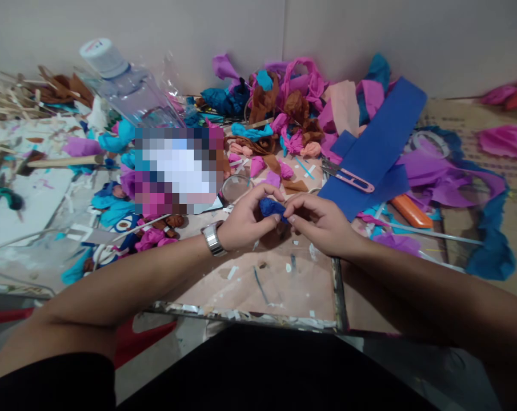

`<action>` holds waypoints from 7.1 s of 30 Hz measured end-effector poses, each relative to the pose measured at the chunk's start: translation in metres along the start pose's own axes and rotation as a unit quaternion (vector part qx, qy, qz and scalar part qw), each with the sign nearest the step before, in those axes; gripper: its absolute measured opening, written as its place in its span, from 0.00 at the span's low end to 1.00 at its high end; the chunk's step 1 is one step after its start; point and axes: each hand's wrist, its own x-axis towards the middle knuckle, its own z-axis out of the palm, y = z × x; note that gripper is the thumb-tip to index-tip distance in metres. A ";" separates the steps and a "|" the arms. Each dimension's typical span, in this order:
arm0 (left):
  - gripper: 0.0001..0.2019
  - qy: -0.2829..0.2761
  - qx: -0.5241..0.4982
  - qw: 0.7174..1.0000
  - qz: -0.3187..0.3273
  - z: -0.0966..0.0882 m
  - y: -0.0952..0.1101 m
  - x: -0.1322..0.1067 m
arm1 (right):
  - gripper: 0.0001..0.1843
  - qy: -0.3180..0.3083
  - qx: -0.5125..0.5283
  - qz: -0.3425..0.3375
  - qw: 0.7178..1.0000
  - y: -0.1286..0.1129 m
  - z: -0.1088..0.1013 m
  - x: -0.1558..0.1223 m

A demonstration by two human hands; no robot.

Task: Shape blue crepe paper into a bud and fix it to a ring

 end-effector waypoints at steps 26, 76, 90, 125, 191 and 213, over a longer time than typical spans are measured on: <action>0.22 -0.031 -0.135 0.990 -0.021 0.003 -0.003 0.000 | 0.02 0.018 -0.081 -0.089 0.993 0.006 0.000 0.000; 0.29 -0.017 -0.106 0.993 0.040 0.011 -0.004 -0.005 | 0.21 0.080 0.062 0.036 0.994 0.007 0.008 0.003; 0.27 0.007 -0.050 0.998 0.028 0.013 -0.003 -0.007 | 0.07 0.096 0.004 0.067 0.993 0.002 0.007 0.002; 0.24 -0.004 -0.118 0.993 -0.012 0.016 -0.006 -0.008 | 0.05 0.145 -0.151 -0.057 0.976 0.004 0.005 -0.003; 0.13 0.023 -0.030 0.998 0.046 0.006 0.000 0.000 | 0.03 0.150 -0.173 -0.117 0.966 0.001 0.010 -0.003; 0.16 -0.011 -0.144 0.989 0.023 0.002 0.003 0.001 | 0.04 0.139 -0.082 -0.099 0.982 0.000 0.009 -0.005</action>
